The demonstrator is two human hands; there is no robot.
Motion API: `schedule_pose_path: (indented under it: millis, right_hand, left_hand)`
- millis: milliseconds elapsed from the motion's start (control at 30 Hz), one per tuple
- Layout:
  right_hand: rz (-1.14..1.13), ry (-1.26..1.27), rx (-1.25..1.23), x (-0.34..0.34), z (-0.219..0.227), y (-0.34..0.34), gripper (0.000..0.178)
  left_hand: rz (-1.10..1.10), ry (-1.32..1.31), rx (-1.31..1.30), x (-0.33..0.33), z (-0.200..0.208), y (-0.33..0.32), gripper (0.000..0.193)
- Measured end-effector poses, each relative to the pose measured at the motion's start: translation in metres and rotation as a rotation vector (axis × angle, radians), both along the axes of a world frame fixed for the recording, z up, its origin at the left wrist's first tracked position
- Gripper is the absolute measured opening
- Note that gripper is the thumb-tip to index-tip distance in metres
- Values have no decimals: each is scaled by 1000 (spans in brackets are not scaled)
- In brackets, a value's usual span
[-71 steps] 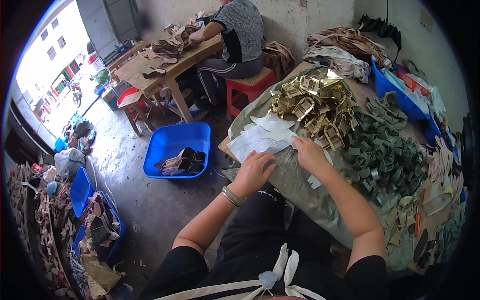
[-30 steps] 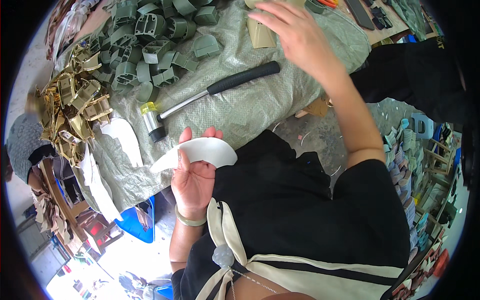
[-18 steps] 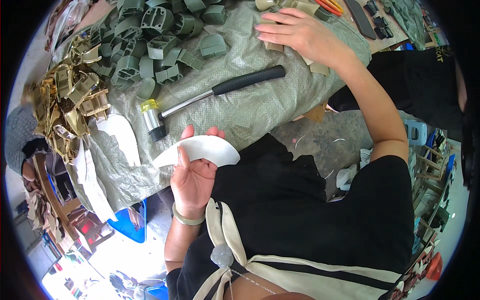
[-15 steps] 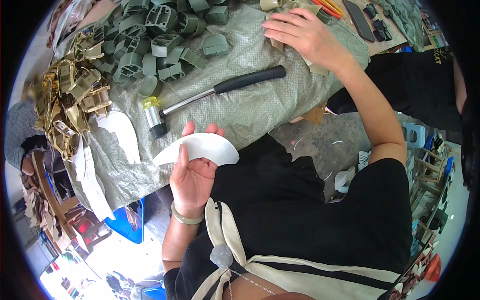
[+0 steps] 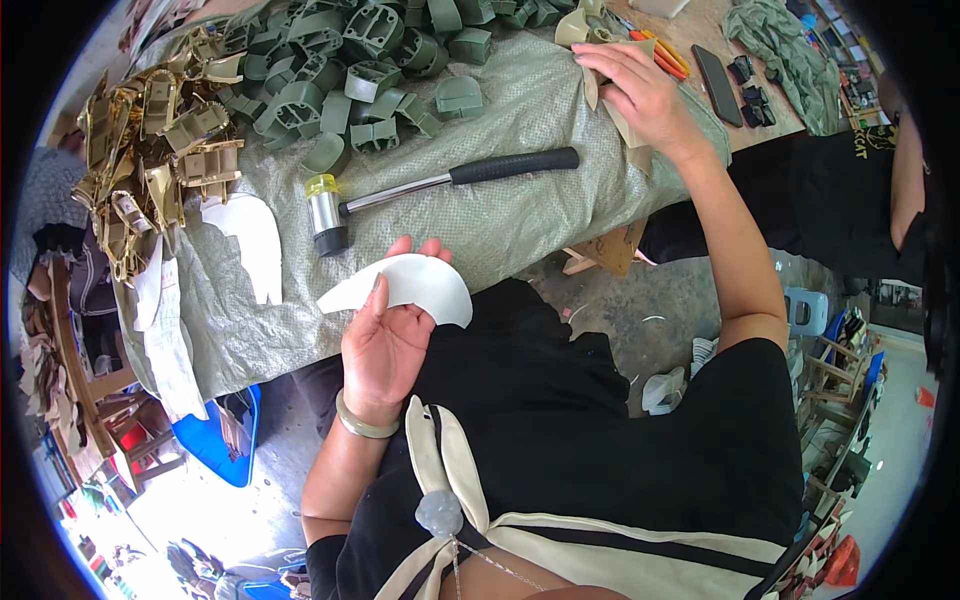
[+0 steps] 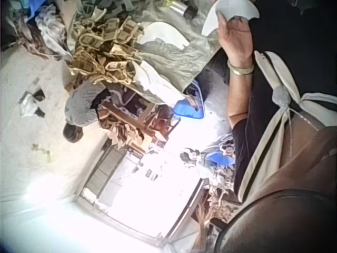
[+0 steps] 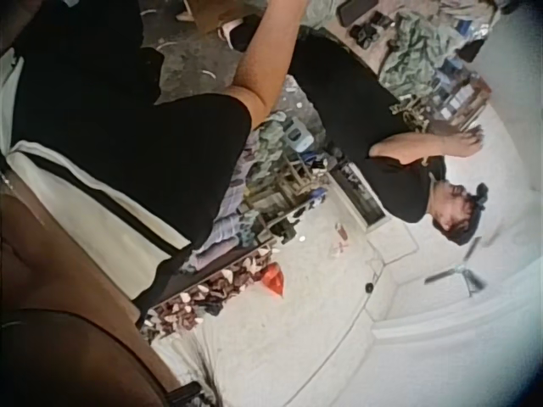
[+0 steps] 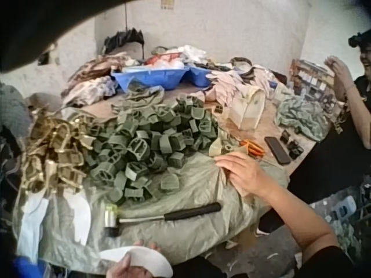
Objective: Manually assembling shoe components by attaching material to a heel base and securing it with a hammer.
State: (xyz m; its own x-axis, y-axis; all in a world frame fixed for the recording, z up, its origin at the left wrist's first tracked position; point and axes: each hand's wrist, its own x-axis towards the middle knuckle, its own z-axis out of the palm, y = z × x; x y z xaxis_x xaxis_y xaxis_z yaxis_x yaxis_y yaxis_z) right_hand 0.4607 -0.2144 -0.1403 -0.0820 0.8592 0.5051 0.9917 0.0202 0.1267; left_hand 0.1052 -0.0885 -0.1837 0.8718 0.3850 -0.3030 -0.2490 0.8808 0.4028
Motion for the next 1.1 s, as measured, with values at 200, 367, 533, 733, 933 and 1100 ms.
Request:
schedule_pose_path:
  millis: [200, 367, 533, 733, 933, 1100]
  right_hand:
    - [14, 192, 109, 4, -6, -6, 45]
    - [-38, 345, 289, 10, -12, -11, 44]
    - [-20, 659, 374, 16, -29, -13, 46]
    - [68, 912, 426, 17, -31, -10, 42]
    - [92, 947, 474, 18, -30, -10, 43]
    - [68, 1007, 568, 13, -33, -8, 42]
  left_hand:
    - [-72, -30, 63, 0, 5, -4, 47]
    - [-127, -31, 180, 4, 8, -5, 49]
    - [-50, 56, 207, 8, 7, -3, 50]
    - [-27, 52, 157, 10, 3, -1, 50]
    - [-34, 60, 212, 9, 3, -1, 53]
    - [-31, 78, 191, 9, 3, -1, 52]
